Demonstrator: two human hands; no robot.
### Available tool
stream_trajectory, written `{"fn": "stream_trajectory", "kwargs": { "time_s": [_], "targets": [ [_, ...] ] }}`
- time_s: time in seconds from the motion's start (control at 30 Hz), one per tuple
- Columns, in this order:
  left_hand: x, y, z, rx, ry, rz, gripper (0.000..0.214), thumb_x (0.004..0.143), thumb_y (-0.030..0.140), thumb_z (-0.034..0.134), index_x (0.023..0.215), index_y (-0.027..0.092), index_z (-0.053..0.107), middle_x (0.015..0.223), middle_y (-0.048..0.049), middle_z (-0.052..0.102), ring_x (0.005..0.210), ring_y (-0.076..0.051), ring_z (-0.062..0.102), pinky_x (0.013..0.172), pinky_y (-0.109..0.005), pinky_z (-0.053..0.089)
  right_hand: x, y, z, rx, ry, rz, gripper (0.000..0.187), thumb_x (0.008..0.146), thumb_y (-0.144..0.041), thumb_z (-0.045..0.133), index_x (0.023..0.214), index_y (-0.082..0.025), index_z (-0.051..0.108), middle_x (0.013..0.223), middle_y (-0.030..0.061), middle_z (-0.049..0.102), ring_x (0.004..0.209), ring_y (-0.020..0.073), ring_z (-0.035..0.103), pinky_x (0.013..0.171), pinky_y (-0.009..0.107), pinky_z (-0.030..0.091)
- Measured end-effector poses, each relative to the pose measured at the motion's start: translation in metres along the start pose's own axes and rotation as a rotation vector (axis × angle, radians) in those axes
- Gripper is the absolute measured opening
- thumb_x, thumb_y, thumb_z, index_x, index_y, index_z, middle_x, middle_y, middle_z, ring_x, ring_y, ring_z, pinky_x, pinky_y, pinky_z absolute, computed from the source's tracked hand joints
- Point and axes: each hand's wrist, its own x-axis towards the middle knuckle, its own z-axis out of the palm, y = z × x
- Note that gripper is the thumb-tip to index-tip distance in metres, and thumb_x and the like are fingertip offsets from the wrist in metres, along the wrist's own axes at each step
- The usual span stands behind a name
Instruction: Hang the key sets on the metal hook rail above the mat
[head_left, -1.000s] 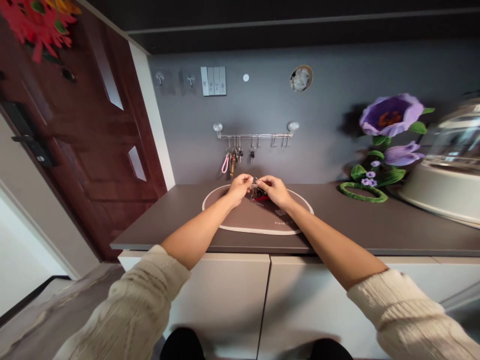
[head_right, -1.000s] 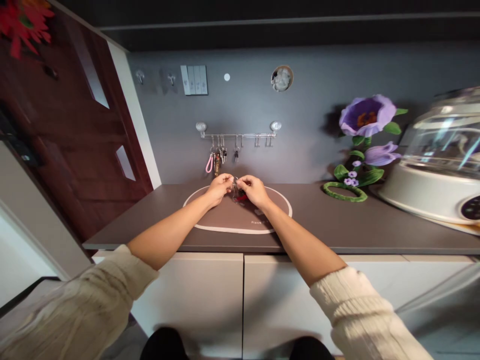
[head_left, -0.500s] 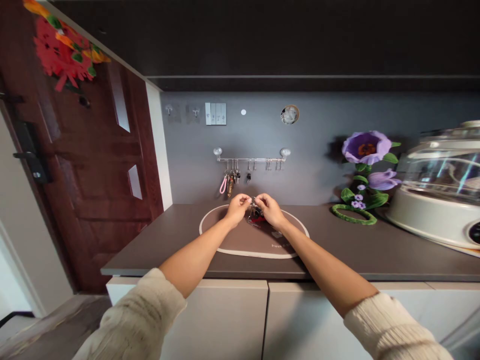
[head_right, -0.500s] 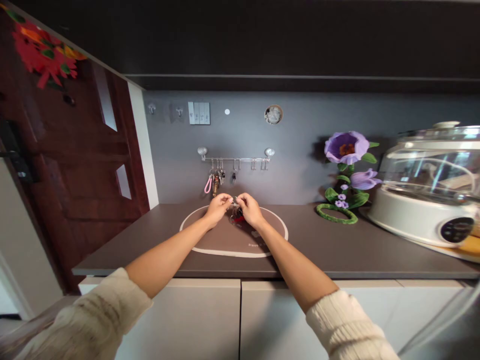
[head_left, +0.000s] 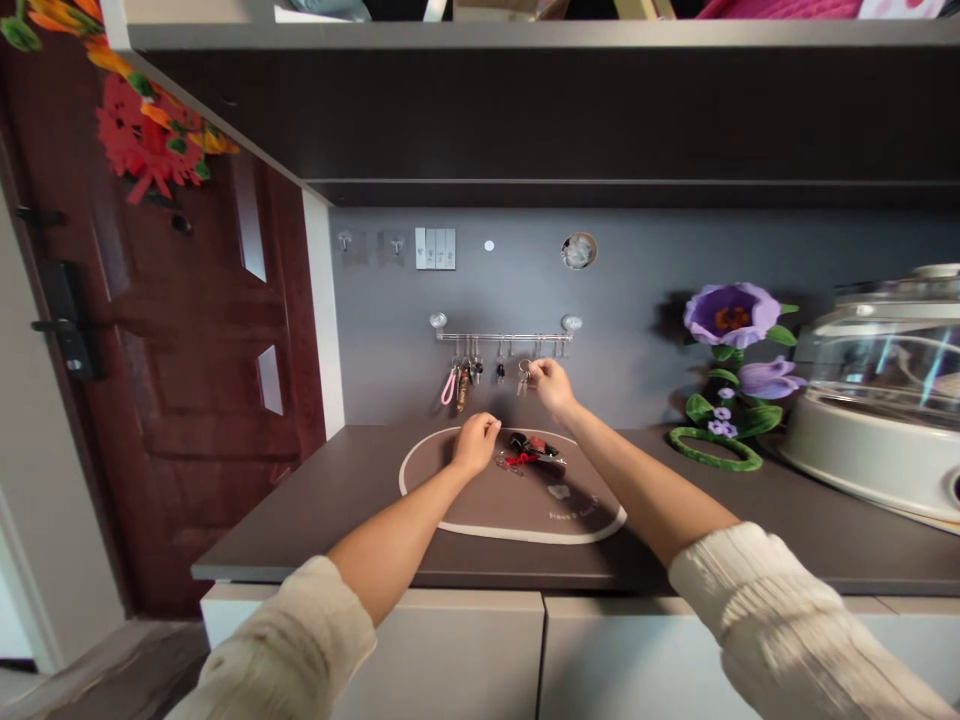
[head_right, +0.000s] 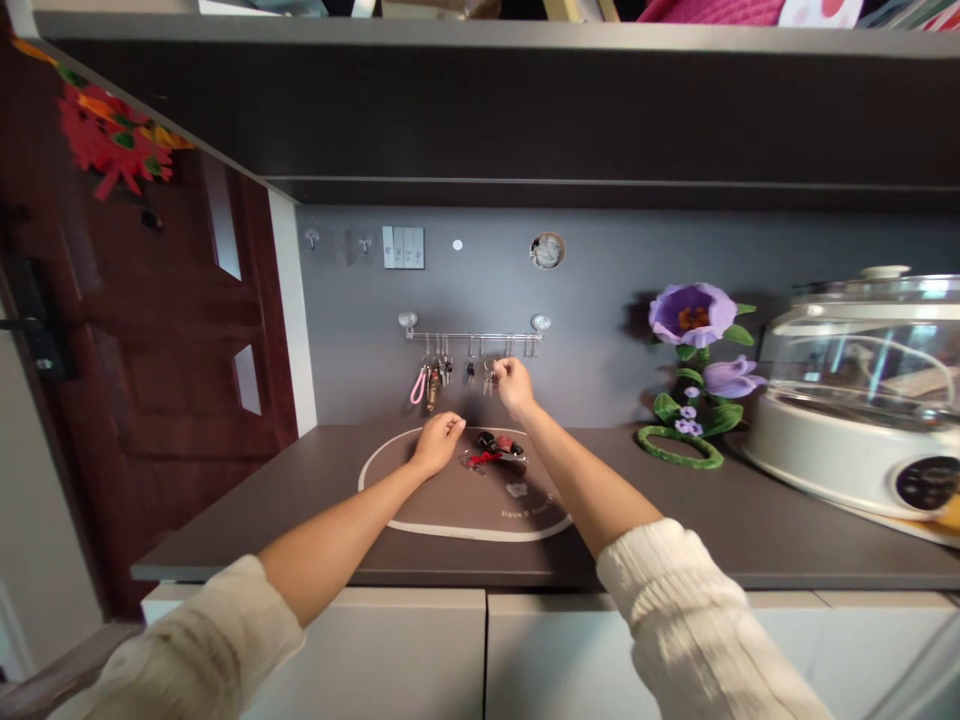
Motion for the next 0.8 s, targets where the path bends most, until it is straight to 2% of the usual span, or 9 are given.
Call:
{"fn": "stream_trajectory", "kwargs": {
  "time_s": [0.23, 0.53, 0.73, 0.8],
  "targets": [
    [0.001, -0.005, 0.007, -0.010, -0.009, -0.032, 0.020, 0.080, 0.025, 0.043, 0.069, 0.016, 0.057, 0.073, -0.0036, 0.061, 0.070, -0.013, 0.053, 0.068, -0.026, 0.040, 0.029, -0.010, 0.017, -0.039, 0.084, 0.109, 0.007, 0.079, -0.019, 0.040, 0.078, -0.018, 0.047, 0.063, -0.0011, 0.052, 0.051, 0.0090, 0.052, 0.052, 0.023, 0.047],
    [0.002, -0.003, 0.008, -0.030, 0.014, -0.071, 0.019, 0.079, 0.024, 0.044, 0.067, 0.016, 0.057, 0.070, -0.0031, 0.060, 0.069, -0.013, 0.053, 0.066, -0.025, 0.039, 0.049, 0.003, 0.033, -0.084, 0.165, 0.130, 0.011, 0.080, -0.018, 0.042, 0.081, -0.015, 0.053, 0.059, -0.0003, 0.053, 0.047, 0.0091, 0.051, 0.051, 0.024, 0.049],
    [0.004, -0.005, 0.009, -0.042, 0.014, -0.089, 0.019, 0.079, 0.024, 0.044, 0.068, 0.016, 0.057, 0.072, -0.0034, 0.061, 0.069, -0.013, 0.052, 0.067, -0.025, 0.039, 0.054, 0.022, 0.035, -0.114, 0.176, 0.110, 0.012, 0.080, -0.020, 0.043, 0.077, -0.016, 0.054, 0.056, -0.0007, 0.052, 0.047, 0.0099, 0.052, 0.051, 0.024, 0.049],
    [0.004, -0.006, 0.009, -0.039, 0.012, -0.094, 0.019, 0.079, 0.024, 0.044, 0.068, 0.015, 0.057, 0.071, -0.0034, 0.060, 0.069, -0.013, 0.052, 0.066, -0.025, 0.039, 0.057, 0.031, 0.034, -0.179, 0.133, 0.017, 0.015, 0.081, -0.020, 0.040, 0.077, -0.016, 0.054, 0.054, -0.0009, 0.051, 0.046, 0.0099, 0.051, 0.050, 0.024, 0.048]
  ]
}}
